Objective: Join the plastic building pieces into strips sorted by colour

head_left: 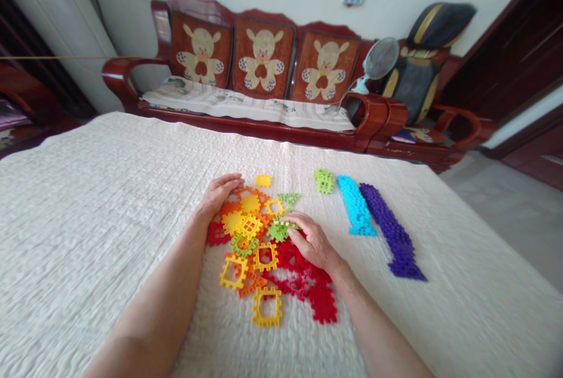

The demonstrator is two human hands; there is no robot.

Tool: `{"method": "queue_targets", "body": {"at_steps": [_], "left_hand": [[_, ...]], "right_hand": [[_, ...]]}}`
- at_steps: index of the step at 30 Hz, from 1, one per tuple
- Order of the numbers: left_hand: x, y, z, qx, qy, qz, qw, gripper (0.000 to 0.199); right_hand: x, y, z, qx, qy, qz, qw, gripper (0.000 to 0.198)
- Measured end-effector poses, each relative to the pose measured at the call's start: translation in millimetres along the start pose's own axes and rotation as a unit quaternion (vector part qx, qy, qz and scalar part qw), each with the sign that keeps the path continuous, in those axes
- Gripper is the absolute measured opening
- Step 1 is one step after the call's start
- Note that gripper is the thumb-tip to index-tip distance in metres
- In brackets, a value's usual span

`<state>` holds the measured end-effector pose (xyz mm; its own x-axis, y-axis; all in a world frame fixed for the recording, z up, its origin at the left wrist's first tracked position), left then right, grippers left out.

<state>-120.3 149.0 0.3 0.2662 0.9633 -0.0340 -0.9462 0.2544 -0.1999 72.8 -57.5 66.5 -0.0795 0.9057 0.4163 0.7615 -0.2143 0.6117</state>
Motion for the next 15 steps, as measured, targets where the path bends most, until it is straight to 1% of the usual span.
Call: {"method": "queue_targets", "body": {"at_steps": [2, 4, 6, 7, 9, 10, 12, 15], "left_hand": [[0, 1, 0, 0.009, 0.002, 0.005, 1.000, 0.046], [0, 1, 1, 0.012, 0.002, 0.004, 1.000, 0.046], [-1, 0, 1, 0.009, 0.003, 0.001, 1.000, 0.045], [-1, -1, 1, 0.007, 0.004, -0.001, 1.000, 0.045], [-1, -1, 1, 0.006, 0.007, 0.001, 1.000, 0.045], [-1, 0, 0, 0.008, 0.009, 0.002, 1.000, 0.045], [0, 1, -1, 0.013, 0.009, 0.001, 1.000, 0.046], [2, 2, -2, 0.019, 0.007, -0.001, 1.000, 0.047]], "right_hand": [[0, 7, 6, 0.012, -0.031, 0.025, 0.999, 0.026], [-3, 20, 21, 0.005, -0.086, 0.078, 0.993, 0.028], [-9, 34, 44, -0.025, -0.159, 0.129, 0.978, 0.031], [-13, 40, 56, -0.045, -0.192, 0.145, 0.969, 0.033], [-19, 49, 75, -0.093, -0.235, 0.166, 0.953, 0.041], [-21, 53, 81, -0.117, -0.242, 0.174, 0.947, 0.044], [-22, 59, 86, -0.158, -0.235, 0.187, 0.941, 0.043], [-20, 63, 82, -0.208, -0.195, 0.189, 0.940, 0.041]]}}
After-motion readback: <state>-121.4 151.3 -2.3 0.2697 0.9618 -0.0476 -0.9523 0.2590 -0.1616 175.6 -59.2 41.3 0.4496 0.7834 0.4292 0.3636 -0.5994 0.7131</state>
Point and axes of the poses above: each hand's wrist, its own x-axis towards the middle knuckle, its own y-axis out of the back of the hand, z = x × y, the point moved 9 cm from there along x, towards the middle knuckle, and after that the axes turned 4 degrees about -x, right-handed, at the moved point
